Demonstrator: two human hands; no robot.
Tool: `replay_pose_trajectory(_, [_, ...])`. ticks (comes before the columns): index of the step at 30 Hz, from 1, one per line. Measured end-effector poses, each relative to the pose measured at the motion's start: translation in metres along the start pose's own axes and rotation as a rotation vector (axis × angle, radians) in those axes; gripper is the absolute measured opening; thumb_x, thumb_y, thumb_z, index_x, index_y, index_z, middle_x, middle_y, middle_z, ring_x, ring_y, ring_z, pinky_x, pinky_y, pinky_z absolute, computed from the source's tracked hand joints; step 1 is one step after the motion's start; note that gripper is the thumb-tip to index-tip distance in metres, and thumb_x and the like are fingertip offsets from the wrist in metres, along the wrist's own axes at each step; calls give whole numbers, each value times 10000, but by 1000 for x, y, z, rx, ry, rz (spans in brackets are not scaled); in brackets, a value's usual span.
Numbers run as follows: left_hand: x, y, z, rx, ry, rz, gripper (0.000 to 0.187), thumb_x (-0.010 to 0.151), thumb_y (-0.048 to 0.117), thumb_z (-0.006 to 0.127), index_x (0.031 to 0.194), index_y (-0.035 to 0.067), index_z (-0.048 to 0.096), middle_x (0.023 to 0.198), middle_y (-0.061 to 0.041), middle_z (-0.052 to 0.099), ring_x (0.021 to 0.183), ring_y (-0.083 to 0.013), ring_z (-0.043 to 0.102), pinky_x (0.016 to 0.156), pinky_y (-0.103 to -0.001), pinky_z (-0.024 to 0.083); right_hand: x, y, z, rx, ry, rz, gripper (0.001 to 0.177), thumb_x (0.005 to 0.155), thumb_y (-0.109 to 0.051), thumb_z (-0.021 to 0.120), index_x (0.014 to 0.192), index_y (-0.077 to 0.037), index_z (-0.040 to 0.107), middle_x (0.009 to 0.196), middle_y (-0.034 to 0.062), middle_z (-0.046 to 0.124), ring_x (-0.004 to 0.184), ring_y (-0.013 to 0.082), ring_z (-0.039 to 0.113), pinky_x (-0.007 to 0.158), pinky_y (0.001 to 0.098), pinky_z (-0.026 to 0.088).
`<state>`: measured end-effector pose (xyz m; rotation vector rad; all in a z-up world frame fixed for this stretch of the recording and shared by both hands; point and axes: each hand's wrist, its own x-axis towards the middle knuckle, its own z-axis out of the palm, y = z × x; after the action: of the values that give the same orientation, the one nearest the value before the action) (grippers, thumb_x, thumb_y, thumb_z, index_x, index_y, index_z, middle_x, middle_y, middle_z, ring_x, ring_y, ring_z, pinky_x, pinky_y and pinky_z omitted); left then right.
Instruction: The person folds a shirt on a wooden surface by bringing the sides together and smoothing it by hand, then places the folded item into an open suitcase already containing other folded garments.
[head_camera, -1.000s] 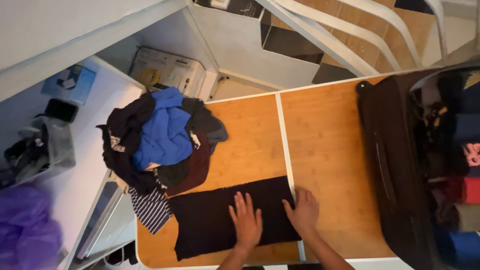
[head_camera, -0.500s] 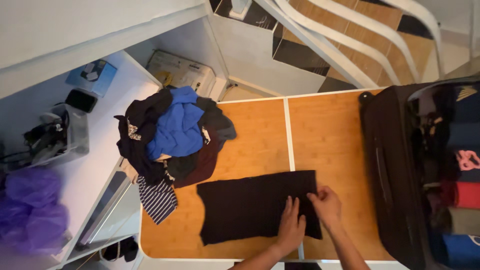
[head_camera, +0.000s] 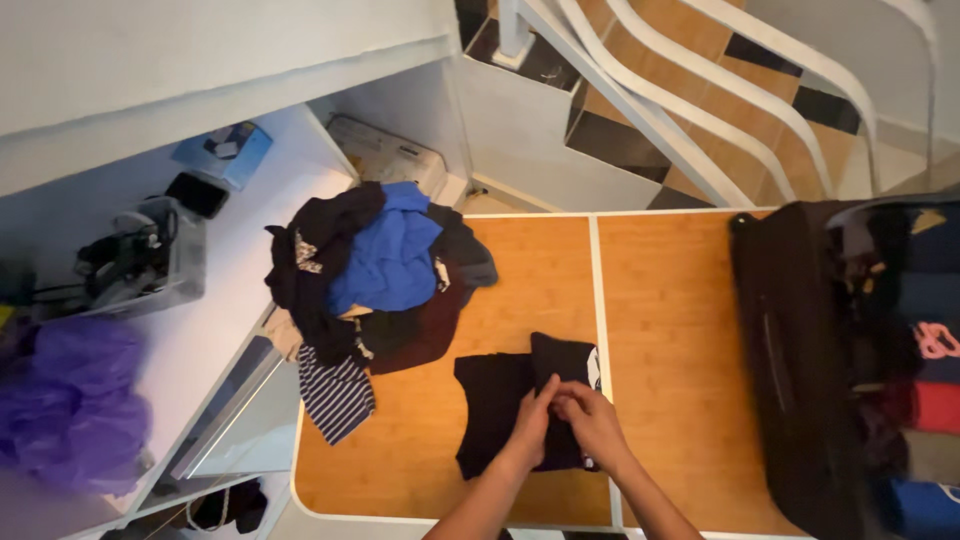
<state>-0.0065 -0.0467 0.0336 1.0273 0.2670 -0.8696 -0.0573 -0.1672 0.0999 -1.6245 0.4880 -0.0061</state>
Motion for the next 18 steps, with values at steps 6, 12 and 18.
replay_pose_trajectory(6, [-18, 27, -39, -17, 10, 99, 530, 953, 397, 661, 1324, 20, 623, 1194, -92, 713, 1058, -191, 680, 930, -359, 537, -10, -5, 21, -290, 180, 127, 254, 961, -133, 594, 1180, -82, 713, 1019, 98, 741, 768, 229, 688, 702, 343, 567])
replay_pose_trajectory(12, [-27, 30, -93, -138, 163, 37, 426, 916, 181, 603, 1306, 18, 649, 1162, -108, 742, 995, -199, 713, 871, -319, 570, -9, 22, 39, -584, 160, -259, 335, 928, -118, 613, 1256, -101, 681, 1313, 176, 643, 1212, 377, 609, 1007, 416, 499])
replay_pose_trajectory(18, [-31, 18, -125, -84, 303, 33, 537, 747, -35, 499, 1257, 9, 661, 1015, -126, 730, 856, -229, 701, 763, -342, 589, -6, 38, 62, -729, 76, -155, 476, 899, -129, 634, 1374, -159, 613, 1456, 188, 543, 1286, 392, 552, 1027, 425, 488])
